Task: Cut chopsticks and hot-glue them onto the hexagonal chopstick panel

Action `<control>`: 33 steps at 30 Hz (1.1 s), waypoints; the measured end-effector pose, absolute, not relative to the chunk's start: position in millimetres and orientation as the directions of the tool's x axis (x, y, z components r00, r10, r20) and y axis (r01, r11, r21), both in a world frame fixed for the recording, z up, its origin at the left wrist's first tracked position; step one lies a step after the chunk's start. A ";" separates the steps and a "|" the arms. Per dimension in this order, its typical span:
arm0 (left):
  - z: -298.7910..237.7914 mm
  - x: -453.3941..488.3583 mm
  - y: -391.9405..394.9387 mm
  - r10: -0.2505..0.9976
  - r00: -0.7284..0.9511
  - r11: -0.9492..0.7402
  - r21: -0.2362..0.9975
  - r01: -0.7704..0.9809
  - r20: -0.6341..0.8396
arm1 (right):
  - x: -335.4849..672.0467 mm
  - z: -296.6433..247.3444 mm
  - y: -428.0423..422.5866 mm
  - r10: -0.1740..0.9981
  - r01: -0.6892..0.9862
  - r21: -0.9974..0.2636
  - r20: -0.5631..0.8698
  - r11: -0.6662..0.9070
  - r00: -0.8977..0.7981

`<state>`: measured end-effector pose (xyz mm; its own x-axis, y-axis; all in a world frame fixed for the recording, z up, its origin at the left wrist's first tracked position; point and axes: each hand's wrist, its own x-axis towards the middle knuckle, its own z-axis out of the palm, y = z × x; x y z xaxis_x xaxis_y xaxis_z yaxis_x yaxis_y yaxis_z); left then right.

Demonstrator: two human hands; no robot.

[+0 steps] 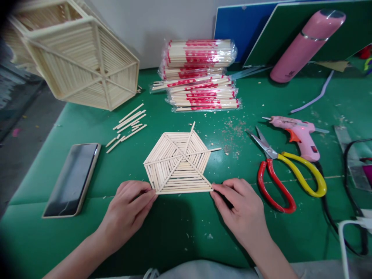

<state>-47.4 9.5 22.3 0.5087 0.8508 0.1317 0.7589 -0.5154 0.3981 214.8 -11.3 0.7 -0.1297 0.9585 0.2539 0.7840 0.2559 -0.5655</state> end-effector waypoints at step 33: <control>14.7 -45.3 7.7 0.857 0.474 -0.508 0.483 0.713 0.201 | 215.2 0.0 -11.2 0.962 0.779 -0.576 0.245 0.247 -0.124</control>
